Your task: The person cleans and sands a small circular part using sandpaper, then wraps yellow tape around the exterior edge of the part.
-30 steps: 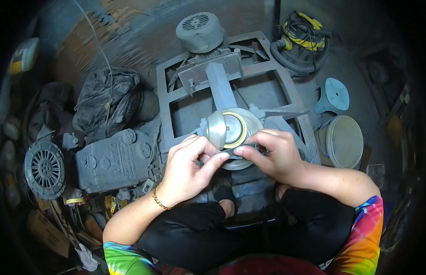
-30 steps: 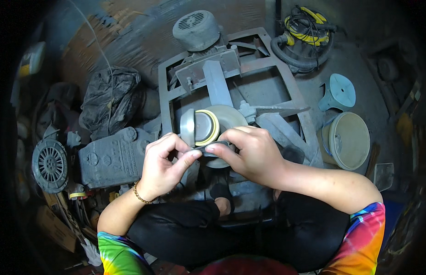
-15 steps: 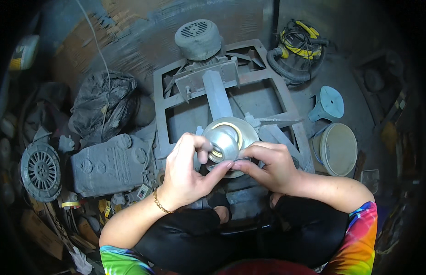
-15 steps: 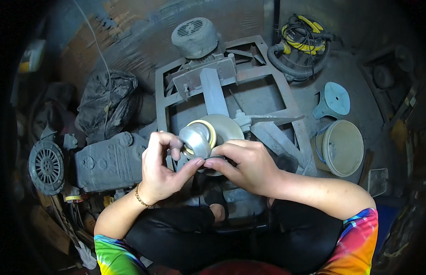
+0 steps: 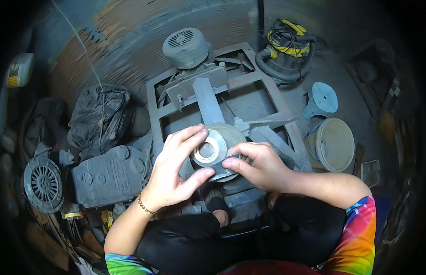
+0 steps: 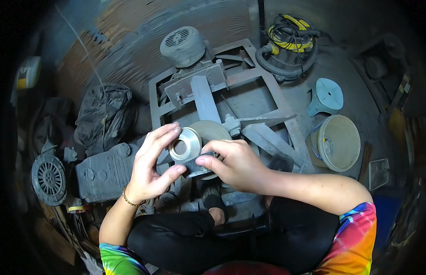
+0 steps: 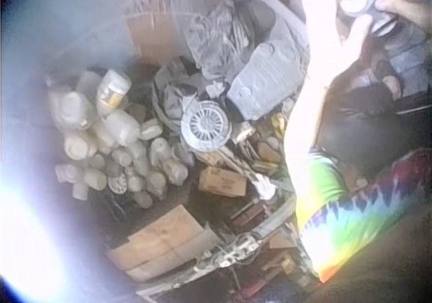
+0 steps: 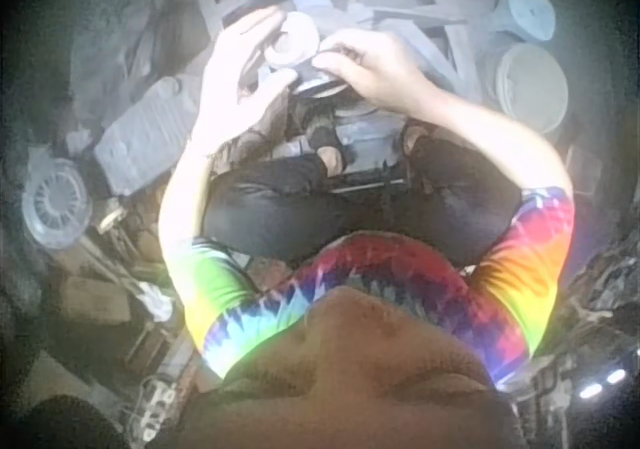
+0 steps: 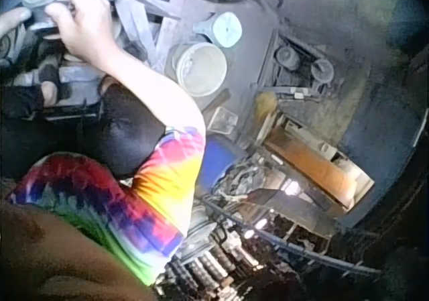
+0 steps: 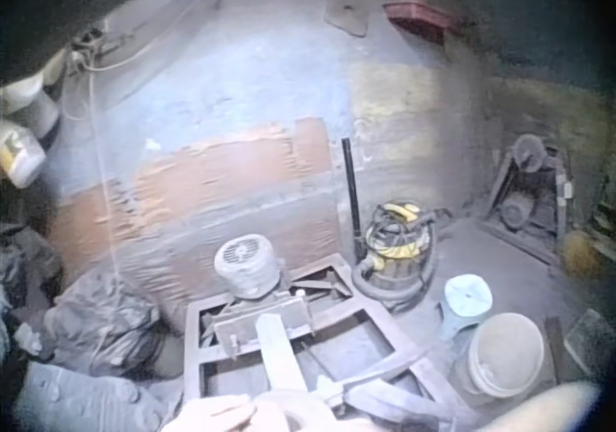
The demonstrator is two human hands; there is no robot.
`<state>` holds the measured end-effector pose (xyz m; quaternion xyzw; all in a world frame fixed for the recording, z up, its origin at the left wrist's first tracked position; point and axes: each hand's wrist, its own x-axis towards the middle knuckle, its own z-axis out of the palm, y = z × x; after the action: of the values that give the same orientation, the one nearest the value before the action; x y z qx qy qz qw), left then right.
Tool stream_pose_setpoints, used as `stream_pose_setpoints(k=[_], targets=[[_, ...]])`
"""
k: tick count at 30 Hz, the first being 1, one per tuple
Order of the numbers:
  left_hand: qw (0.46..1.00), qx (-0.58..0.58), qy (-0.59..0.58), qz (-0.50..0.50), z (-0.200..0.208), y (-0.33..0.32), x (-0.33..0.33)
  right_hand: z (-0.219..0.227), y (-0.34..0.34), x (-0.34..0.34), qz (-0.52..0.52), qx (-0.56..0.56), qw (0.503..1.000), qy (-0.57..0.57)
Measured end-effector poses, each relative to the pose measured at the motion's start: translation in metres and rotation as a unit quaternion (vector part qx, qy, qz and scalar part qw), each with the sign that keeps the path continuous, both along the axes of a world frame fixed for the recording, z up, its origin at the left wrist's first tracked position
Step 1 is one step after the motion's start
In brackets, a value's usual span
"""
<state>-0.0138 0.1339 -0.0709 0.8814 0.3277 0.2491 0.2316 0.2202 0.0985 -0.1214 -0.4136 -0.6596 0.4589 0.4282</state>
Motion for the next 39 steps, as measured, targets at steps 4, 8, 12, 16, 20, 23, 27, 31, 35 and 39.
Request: stream_pose_setpoints(k=[4, 8, 12, 16, 20, 23, 27, 31, 35, 39], targets=[[0.999, -0.03, -0.029, 0.015, -0.006, 0.002, 0.001, 0.007, 0.0, 0.003, -0.015, -0.022, 1.0, -0.017], [0.989, -0.089, -0.105, 0.05, -0.02, 0.004, -0.001, 0.011, 0.002, 0.005, 0.0, -0.061, 0.998, -0.026], [0.969, -0.171, -0.164, 0.076, -0.03, 0.004, -0.005, 0.008, 0.002, 0.005, 0.02, -0.046, 0.998, -0.028], [0.967, -0.184, -0.156, 0.085, -0.03, 0.0, 0.001, -0.001, 0.001, 0.005, 0.031, 0.001, 0.999, -0.032], [0.973, -0.167, -0.131, 0.088, -0.033, -0.001, 0.002, -0.004, -0.001, 0.006, 0.09, -0.023, 0.994, -0.064], [0.979, -0.135, -0.133, 0.073, -0.026, 0.004, 0.003, -0.005, -0.001, 0.009, 0.118, 0.008, 0.99, -0.078], [0.973, 0.017, -0.189, 0.131, 0.05, 0.013, 0.001, -0.002, 0.001, 0.021, 0.225, -0.043, 0.962, -0.15], [0.947, 0.056, -0.312, -0.05, 0.144, 0.004, -0.007, -0.01, -0.005, 0.006, 0.287, 0.021, 0.945, -0.158], [0.94, 0.032, -0.263, -0.213, 0.109, 0.047, 0.036, -0.026, -0.006, 0.019, 0.284, -0.004, 0.935, -0.212], [0.973, 0.182, -0.103, -0.097, 0.084, 0.036, 0.09, -0.013, -0.016, 0.022, 0.326, 0.051, 0.922, -0.202]])
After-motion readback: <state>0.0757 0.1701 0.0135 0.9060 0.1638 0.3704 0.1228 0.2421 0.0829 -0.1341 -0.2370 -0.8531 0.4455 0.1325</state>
